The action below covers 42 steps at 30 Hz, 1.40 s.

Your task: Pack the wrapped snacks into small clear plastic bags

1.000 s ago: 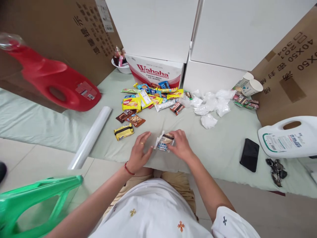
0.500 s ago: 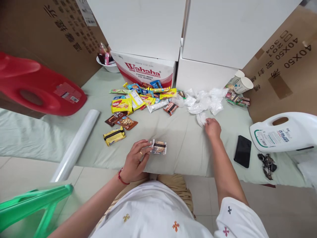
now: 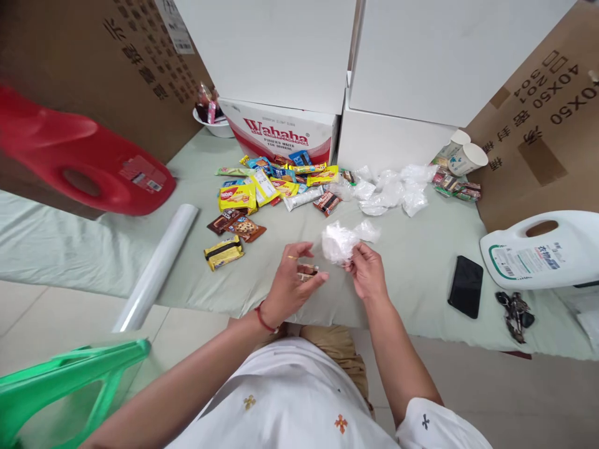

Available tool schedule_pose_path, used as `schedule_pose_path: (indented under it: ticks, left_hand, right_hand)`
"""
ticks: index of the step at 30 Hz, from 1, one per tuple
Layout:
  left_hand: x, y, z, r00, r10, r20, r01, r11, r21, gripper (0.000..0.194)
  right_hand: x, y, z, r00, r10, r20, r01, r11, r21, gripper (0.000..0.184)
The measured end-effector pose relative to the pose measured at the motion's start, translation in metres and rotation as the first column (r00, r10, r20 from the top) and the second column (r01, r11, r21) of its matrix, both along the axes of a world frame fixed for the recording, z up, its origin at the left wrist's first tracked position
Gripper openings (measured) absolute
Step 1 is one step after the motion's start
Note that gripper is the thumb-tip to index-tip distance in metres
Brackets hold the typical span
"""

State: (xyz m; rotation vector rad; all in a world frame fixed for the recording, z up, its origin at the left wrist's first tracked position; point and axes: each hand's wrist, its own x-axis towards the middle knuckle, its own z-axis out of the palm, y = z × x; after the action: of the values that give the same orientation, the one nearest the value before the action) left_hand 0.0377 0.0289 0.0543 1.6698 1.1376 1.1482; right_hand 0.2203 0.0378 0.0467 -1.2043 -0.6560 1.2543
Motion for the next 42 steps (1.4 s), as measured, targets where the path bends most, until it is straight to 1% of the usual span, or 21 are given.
schedule_pose_path:
  ticks: [1,2,4,6,8,10,13,14,16,18,20,22,24,26,28,31,33,35,38,40,42]
  left_hand:
    - [0.005,0.004,-0.002,1.000,0.009,-0.009,-0.009,1.000,0.005,0.057]
    - [0.009,0.009,-0.003,1.000,0.015,-0.012,-0.015,1.000,0.006,0.057]
    - [0.010,0.017,-0.007,0.999,0.036,0.037,-0.034,0.998,-0.044,0.035]
    - [0.005,0.023,-0.009,0.982,0.076,0.174,-0.045,0.983,-0.177,0.022]
    - [-0.003,0.027,-0.008,0.927,0.160,0.340,-0.033,0.936,-0.350,0.023]
    - [-0.011,0.029,-0.005,0.845,0.259,0.468,0.013,0.865,-0.502,0.032]
    - [-0.017,0.027,-0.002,0.760,0.321,0.565,0.141,0.767,-0.626,0.043]
    - [-0.018,0.026,-0.002,0.751,0.320,0.577,0.175,0.747,-0.641,0.045]
    - [-0.019,0.023,-0.003,0.760,0.327,0.562,0.166,0.739,-0.654,0.043]
    - [-0.019,0.020,-0.005,0.784,0.338,0.521,0.108,0.752,-0.650,0.042]
    - [-0.019,0.018,-0.007,0.827,0.308,0.470,0.067,0.776,-0.627,0.042]
    - [-0.020,0.015,-0.008,0.875,0.239,0.422,0.065,0.804,-0.590,0.043]
    - [-0.021,0.013,-0.009,0.904,0.167,0.394,0.082,0.836,-0.542,0.044]
    - [-0.022,0.011,-0.010,0.899,0.143,0.414,0.102,0.851,-0.515,0.046]
    - [-0.023,0.010,-0.011,0.886,0.167,0.433,0.085,0.859,-0.505,0.047]
    - [-0.027,0.009,-0.014,0.883,0.220,0.415,0.021,0.864,-0.503,0.043]
    - [-0.031,0.008,-0.015,0.882,0.228,0.413,0.018,0.859,-0.512,0.042]
    - [-0.035,0.007,-0.017,0.880,0.203,0.430,0.061,0.850,-0.524,0.045]
    - [-0.041,0.003,-0.018,0.900,0.160,0.407,0.077,0.859,-0.507,0.046]
    - [-0.044,0.001,-0.019,0.933,0.189,0.307,-0.025,0.884,-0.467,0.041]
    - [-0.044,-0.002,-0.019,0.955,0.231,0.186,-0.143,0.908,-0.394,0.035]
  right_hand:
    - [-0.007,-0.003,0.001,1.000,0.029,0.001,-0.029,1.000,-0.006,0.037]
    - [-0.011,-0.006,0.001,0.999,0.054,0.005,-0.054,0.998,-0.014,0.036]
    - [-0.013,-0.010,0.004,0.997,0.076,-0.003,-0.076,0.996,-0.036,0.037]
    - [-0.006,-0.013,0.007,0.998,0.050,-0.043,-0.053,0.996,-0.069,0.039]
    - [0.005,-0.014,0.009,0.996,-0.002,-0.091,-0.007,0.995,-0.098,0.042]
    - [0.017,-0.011,0.007,0.995,-0.051,-0.085,0.043,0.995,-0.094,0.044]
    - [0.033,0.011,0.002,0.981,-0.149,0.126,0.148,0.989,0.019,0.041]
    - [0.038,0.023,0.001,0.952,-0.185,0.246,0.172,0.982,0.073,0.039]
    - [0.046,0.048,0.001,0.839,-0.200,0.505,0.151,0.979,0.138,0.035]
    - [0.048,0.067,0.008,0.688,-0.155,0.709,0.074,0.987,0.144,0.038]
    - [0.039,0.070,0.017,0.596,-0.102,0.796,-0.056,0.984,0.168,0.044]
    - [0.020,0.058,0.023,0.616,-0.011,0.788,-0.250,0.945,0.209,0.046]
    - [-0.003,0.040,0.024,0.657,0.133,0.742,-0.433,0.872,0.227,0.036]
    - [-0.022,0.025,0.018,0.688,0.215,0.693,-0.494,0.838,0.230,0.023]
    - [-0.033,0.018,0.010,0.726,0.243,0.643,-0.483,0.846,0.225,0.019]
    - [-0.036,0.017,0.003,0.782,0.272,0.561,-0.464,0.855,0.232,0.019]
    - [-0.033,0.015,0.002,0.816,0.220,0.535,-0.408,0.875,0.262,0.018]
    - [-0.029,0.012,0.002,0.838,0.138,0.529,-0.324,0.905,0.277,0.015]
    - [-0.026,0.002,0.001,0.857,0.067,0.510,-0.223,0.942,0.252,0.016]
    - [-0.028,-0.007,0.001,0.896,0.034,0.444,-0.137,0.969,0.204,0.022]
    - [-0.035,-0.017,0.001,0.930,0.085,0.358,-0.127,0.987,0.096,0.031]
